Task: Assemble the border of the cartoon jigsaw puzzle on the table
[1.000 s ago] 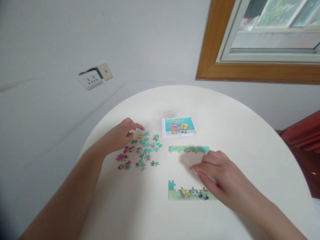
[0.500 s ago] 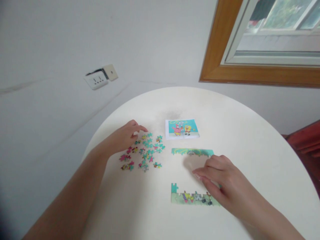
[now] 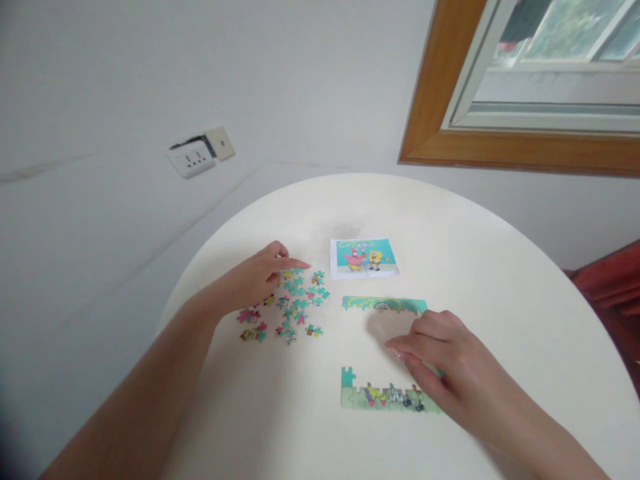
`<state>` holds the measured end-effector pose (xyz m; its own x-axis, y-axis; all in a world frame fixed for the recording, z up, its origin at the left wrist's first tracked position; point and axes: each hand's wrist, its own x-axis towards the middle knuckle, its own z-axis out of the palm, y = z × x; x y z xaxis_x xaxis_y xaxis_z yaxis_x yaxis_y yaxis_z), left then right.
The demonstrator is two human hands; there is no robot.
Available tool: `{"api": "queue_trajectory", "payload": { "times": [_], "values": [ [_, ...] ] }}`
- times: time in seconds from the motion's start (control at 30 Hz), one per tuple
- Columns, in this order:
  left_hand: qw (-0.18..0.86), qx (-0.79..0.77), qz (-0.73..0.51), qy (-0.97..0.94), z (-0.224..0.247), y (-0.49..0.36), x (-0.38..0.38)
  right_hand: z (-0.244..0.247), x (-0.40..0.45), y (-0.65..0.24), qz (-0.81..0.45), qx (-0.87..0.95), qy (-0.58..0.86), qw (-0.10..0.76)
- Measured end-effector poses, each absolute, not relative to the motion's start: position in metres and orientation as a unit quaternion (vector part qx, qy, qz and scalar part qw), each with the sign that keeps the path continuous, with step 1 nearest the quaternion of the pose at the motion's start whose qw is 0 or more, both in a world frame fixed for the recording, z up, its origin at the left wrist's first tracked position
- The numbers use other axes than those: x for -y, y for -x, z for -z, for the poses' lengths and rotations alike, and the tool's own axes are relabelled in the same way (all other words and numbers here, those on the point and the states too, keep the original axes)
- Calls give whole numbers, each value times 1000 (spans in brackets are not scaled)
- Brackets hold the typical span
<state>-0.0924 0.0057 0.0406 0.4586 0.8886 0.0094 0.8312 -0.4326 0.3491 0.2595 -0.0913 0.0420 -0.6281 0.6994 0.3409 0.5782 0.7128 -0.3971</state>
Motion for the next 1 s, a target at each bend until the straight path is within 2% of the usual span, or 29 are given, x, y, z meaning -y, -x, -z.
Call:
{"api": "queue_trajectory", "payload": {
  "times": [0.2, 0.53, 0.67, 0.87, 1.0],
  "values": [
    [142, -470, -48, -870, -36, 82, -4, -42, 91, -260, -123, 895, 353, 244],
    [31, -496, 55, -866, -45, 71, 11, -44, 90, -260, -118, 896, 351, 245],
    [25, -500, 28, -865, -42, 72, 7, -44, 91, -260, -119, 894, 360, 240],
    [115, -504, -97, -851, -50, 98, -5, -49, 91, -259, -105, 893, 366, 241],
    [142, -529, -117, -828, -58, 116, -3, -52, 89, -258, -92, 891, 372, 245]
  ]
}}
